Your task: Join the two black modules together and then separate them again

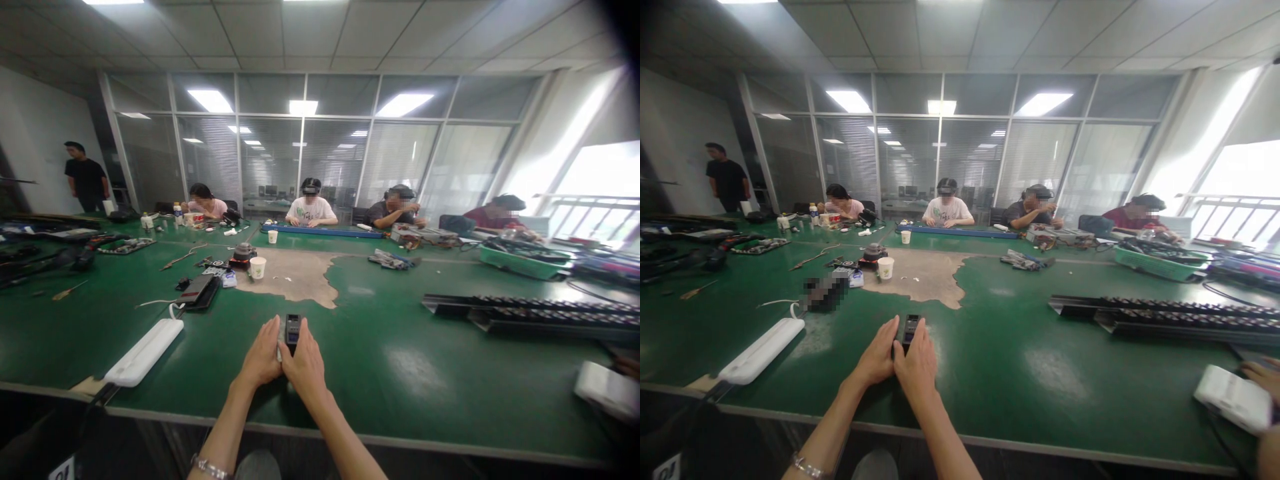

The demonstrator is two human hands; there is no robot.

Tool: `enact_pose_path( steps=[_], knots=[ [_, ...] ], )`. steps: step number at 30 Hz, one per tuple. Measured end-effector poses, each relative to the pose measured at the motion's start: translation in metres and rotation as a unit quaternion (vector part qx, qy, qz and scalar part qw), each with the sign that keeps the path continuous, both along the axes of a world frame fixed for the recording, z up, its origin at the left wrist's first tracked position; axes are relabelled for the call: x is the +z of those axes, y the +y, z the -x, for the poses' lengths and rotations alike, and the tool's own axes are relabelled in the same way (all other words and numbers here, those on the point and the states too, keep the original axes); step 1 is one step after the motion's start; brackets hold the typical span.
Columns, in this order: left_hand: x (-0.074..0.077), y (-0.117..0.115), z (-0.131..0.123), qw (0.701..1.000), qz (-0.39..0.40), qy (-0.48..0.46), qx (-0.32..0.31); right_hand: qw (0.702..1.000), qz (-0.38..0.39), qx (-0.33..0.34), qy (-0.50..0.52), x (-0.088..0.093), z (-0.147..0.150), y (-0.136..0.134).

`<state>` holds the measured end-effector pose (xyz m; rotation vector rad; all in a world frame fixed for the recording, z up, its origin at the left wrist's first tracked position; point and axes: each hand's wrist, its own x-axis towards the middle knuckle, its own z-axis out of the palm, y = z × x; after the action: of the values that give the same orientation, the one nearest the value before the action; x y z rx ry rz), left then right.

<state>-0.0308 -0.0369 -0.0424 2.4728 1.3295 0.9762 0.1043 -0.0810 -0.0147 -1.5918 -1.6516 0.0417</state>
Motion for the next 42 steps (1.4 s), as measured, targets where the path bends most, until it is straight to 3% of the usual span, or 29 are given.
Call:
enact_pose_path(
  steps=[4,8,13,21,35,42],
  knots=[
    [0.001,0.001,-0.001,1.0,0.009,0.001,-0.004,1.0,0.022,0.009,0.018,0.006,0.001,0.0],
    [0.004,0.001,-0.001,1.0,0.019,-0.005,0.003,0.998,-0.006,0.017,0.058,0.022,-0.005,0.001],
    [0.011,-0.003,-0.001,0.999,0.04,0.005,0.011,0.996,-0.048,0.009,0.076,0.038,-0.036,0.004],
    [0.019,-0.005,-0.002,0.997,0.063,0.033,0.021,0.998,-0.01,-0.043,0.04,0.003,-0.092,0.001],
    [0.015,-0.005,-0.003,0.998,0.045,0.044,0.028,0.998,-0.016,-0.033,-0.046,-0.013,-0.089,-0.005],
    [0.015,-0.005,-0.003,0.998,0.03,0.052,0.022,0.995,-0.057,-0.05,-0.063,-0.013,-0.09,-0.007]
  ],
)
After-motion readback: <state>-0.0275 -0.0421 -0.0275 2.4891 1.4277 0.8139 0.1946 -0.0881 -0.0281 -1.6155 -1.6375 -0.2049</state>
